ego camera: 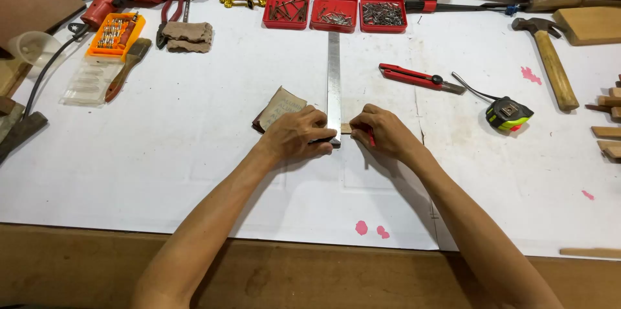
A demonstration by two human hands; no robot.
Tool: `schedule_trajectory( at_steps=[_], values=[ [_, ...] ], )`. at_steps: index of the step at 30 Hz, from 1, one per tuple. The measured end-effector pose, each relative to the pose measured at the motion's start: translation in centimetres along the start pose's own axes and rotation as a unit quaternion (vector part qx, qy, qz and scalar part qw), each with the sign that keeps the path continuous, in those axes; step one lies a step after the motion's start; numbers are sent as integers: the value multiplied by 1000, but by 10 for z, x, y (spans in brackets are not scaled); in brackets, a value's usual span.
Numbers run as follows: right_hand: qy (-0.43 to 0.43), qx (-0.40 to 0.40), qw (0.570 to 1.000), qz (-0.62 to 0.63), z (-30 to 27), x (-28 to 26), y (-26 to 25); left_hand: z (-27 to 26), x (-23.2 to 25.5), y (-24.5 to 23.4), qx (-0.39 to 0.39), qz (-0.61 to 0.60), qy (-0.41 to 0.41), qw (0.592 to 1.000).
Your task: Marking, sanding, and measuring wooden strips at a carpentry workbench.
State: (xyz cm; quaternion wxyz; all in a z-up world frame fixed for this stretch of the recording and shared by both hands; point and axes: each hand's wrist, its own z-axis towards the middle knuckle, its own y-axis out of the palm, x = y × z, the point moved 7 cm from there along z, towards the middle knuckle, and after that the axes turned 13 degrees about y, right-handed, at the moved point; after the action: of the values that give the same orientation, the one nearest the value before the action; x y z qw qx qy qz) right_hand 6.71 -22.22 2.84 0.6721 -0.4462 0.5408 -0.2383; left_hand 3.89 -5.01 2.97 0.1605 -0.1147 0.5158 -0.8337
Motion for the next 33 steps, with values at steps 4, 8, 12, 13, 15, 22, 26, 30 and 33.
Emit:
schedule_trajectory(
  at_steps=[4, 8, 12, 13, 15, 22, 26, 30, 33],
  values=[
    [-10, 6, 1000, 5, -1, 1, 0, 5, 3, -10, -5, -31, -15, 999],
    [-3, 0, 994, 113, 8, 19, 2, 7, -6, -11, -31, -96, -83, 991],
    [0, 48, 953, 300, 8, 29, -3, 8, -6, -20, -19, -132, -102, 986],
    [-1, 49, 953, 300, 14, 39, 9, 7, -7, -19, -19, -131, -100, 986],
    [16, 47, 955, 292, 28, 64, 34, 6, -9, -16, -22, -130, -107, 985],
    [38, 7, 914, 403, 27, 31, 19, 5, -8, -18, -15, -133, -118, 984],
    [136, 18, 909, 393, 16, 23, 15, 4, -8, -16, -20, -140, -129, 982],
    [114, 23, 926, 360, 18, 20, 15, 3, -9, -13, -27, -133, -129, 982],
    [115, 27, 934, 336, 20, 20, 17, 3, -10, -11, -25, -130, -136, 982]
  ],
)
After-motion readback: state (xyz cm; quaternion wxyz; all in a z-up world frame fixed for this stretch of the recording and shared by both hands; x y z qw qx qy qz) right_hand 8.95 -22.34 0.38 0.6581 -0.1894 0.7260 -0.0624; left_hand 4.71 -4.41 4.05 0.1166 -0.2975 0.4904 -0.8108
